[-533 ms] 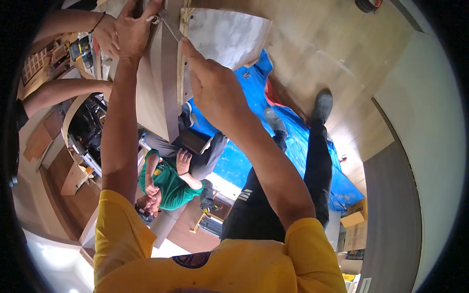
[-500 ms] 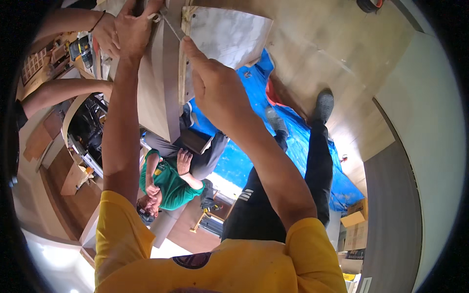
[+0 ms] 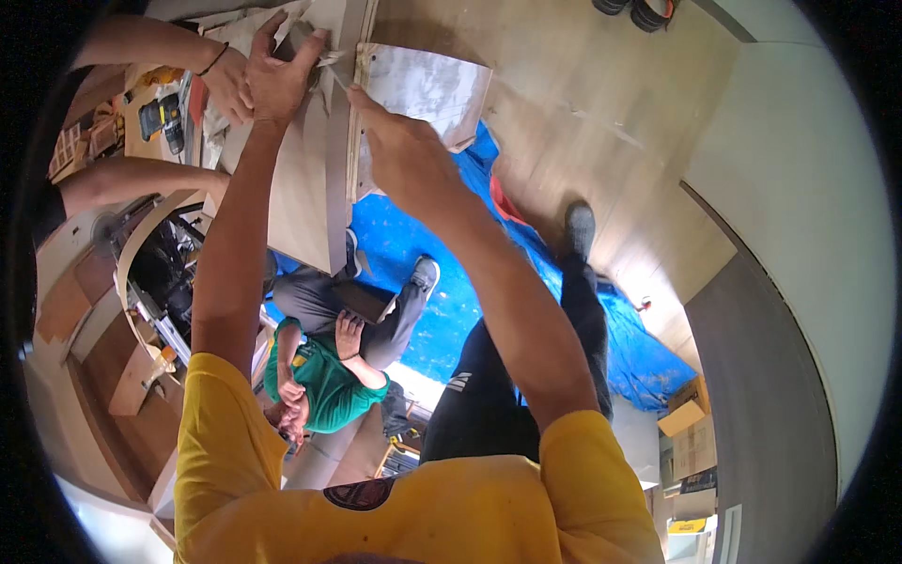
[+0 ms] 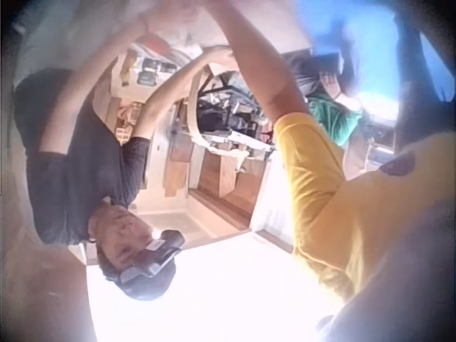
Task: The person holds a triangular piece of wood and uses a rasp to shave down the edges, while others assist in holding the material.
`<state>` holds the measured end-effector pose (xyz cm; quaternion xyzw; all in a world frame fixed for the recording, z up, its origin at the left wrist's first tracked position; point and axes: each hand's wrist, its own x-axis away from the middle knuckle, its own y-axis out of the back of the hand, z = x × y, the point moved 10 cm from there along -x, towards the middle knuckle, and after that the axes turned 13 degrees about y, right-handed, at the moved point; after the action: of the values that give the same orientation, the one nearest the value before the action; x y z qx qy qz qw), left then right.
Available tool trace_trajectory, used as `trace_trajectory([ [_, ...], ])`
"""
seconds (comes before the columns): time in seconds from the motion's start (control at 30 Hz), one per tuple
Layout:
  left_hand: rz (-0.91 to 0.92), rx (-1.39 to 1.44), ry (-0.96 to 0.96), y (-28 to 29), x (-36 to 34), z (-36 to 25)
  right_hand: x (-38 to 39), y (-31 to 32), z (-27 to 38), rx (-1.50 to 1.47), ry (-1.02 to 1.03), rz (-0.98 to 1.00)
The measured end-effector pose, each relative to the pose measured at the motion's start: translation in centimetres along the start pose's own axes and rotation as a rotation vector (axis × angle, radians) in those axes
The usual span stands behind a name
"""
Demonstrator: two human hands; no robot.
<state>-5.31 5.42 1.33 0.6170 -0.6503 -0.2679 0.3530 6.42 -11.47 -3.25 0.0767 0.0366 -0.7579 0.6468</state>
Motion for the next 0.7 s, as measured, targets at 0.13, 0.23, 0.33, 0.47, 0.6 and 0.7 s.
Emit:
trace_trajectory([
  [0.13, 0.041, -0.020, -0.230, -0.2, 1.0, 2.1, 3.3, -0.1, 0.3, -0.013, -0.028, 0.053],
  [0.23, 0.070, -0.018, -0.280, -0.6, 2.0, 3.2, 5.1, -1.5, -0.3, -0.028, -0.050, 0.033],
  [0.33, 0.102, 0.016, -0.257, -0.1, 2.6, 3.2, 5.7, -2.5, -0.4, -0.076, -0.039, 0.051],
  [0.47, 0.044, 0.244, -0.272, 0.3, 2.8, 3.6, 6.0, -3.1, 0.3, 0.017, -0.031, 0.025],
  [0.6, 0.004, 0.147, -0.314, 0.5, 3.0, 3.3, 5.6, -3.6, 0.1, 0.002, -0.103, 0.045],
  [0.7, 0.006, 0.508, -0.028, 0.4, 2.4, 4.4, 3.8, -4.7, 0.4, -0.018, -0.099, 0.049],
])
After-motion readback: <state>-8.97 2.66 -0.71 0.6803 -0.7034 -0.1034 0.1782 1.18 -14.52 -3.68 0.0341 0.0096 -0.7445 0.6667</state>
